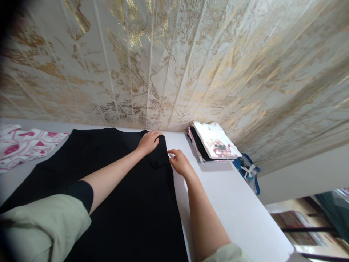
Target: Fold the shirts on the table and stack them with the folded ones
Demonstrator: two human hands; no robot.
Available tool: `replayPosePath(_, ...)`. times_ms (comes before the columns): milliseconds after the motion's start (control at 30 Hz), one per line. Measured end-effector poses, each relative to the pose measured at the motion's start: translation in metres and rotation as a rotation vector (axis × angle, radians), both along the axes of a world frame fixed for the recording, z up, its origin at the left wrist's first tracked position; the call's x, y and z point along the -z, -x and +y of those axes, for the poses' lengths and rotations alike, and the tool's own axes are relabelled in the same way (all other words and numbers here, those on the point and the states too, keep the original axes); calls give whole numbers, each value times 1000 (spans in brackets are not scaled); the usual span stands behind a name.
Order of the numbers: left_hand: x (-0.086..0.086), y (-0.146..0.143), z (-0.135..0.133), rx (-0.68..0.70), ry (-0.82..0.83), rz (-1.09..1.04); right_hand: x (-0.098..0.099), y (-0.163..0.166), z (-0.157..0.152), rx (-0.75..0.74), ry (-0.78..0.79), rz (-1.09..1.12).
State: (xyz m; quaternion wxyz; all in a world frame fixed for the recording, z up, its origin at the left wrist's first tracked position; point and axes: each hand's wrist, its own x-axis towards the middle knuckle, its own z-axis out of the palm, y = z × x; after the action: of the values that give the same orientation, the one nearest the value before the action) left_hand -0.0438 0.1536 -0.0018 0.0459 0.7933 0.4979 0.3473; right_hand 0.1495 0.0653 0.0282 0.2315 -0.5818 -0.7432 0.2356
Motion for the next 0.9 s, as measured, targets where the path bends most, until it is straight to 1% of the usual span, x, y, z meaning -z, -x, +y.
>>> replayPosePath(100,0,-2,-4,121,-82,114,-1,5,-3,-104,24,-56)
replayPosePath(167,1,-3,-5,155,-70,161,-2,7,-5,-102,16,-131)
replayPosePath(267,1,-4,-4,123,-2,185,-6,7,-7,-48,15,-238)
replayPosePath(333,1,-4,-4,101,38,196,-10,5,-9,-37,44,-276)
replayPosePath(467,0,-4,-3,92,82,215,-18,3,-15,-92,128,-305)
replayPosePath(567,-1,-4,-3,94,94,214,-22,4,-20,-103,149,-367)
replayPosePath(633,-1,-4,-4,93,100,212,-26,3,-21,-88,157,-399)
replayPosePath(700,-1,-4,-4,88,110,213,-31,0,-20,-41,140,-412)
replayPosePath(833,-1,-5,-5,89,109,206,-44,-4,-18,131,2,-406)
replayPosePath(900,-1,-5,-5,95,98,200,-50,-2,-19,138,-21,-375)
